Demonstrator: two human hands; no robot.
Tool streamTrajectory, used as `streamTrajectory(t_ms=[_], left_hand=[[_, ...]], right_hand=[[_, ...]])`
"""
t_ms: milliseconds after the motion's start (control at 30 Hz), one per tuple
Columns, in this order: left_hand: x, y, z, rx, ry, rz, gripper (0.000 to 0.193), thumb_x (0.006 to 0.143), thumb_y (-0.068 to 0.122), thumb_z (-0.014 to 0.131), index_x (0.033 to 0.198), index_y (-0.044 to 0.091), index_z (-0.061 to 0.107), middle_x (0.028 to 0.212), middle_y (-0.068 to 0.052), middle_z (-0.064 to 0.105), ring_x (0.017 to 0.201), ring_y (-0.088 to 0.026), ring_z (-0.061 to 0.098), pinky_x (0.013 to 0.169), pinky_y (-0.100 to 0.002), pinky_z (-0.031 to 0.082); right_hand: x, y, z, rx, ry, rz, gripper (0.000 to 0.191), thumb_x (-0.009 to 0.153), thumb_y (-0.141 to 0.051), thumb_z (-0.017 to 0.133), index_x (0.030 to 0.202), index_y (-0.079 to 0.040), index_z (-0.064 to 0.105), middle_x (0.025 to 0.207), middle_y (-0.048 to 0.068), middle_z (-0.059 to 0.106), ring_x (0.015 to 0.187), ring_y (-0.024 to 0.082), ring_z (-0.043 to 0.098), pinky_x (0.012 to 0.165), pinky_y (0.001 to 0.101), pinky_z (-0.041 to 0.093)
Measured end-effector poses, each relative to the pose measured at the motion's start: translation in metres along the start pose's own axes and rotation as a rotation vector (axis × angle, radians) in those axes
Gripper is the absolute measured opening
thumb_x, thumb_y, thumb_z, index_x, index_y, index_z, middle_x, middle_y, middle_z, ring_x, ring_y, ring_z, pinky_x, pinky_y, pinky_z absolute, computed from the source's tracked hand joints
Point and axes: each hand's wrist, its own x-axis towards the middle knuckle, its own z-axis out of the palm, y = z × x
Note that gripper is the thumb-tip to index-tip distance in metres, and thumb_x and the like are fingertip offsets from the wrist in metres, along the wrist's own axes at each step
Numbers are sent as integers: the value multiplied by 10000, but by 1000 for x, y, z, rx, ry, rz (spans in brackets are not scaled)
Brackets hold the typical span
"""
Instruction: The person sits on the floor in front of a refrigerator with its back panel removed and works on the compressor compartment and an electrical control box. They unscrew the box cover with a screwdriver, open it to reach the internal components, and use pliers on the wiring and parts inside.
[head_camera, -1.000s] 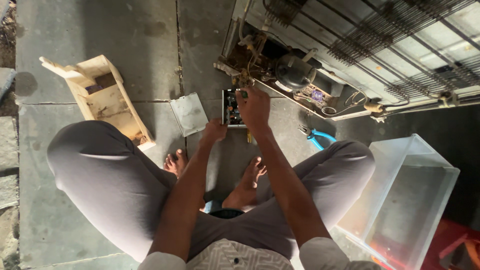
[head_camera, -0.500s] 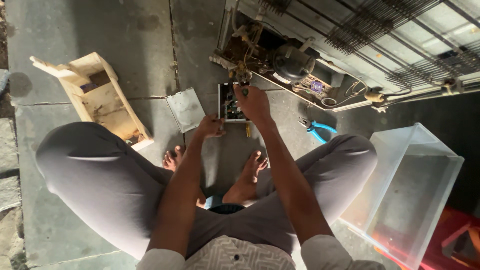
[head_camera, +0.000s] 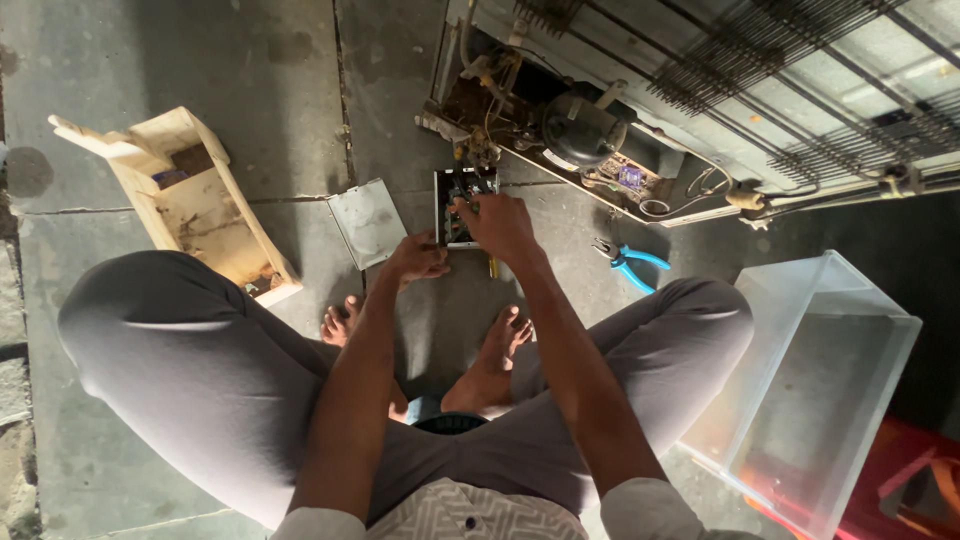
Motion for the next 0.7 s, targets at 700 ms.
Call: streamTrajectory(t_ms=[700], left_hand=[[7,-1,3,-16,11,31,472,927,56,651,1395,67,591,1026,-80,704,872,-253,755,786,-389,653]], right_hand=[[14,7,-13,-151,21,7,556,998,-552,544,815,-78,769,716,199,699,729,411,695,749,520,546]])
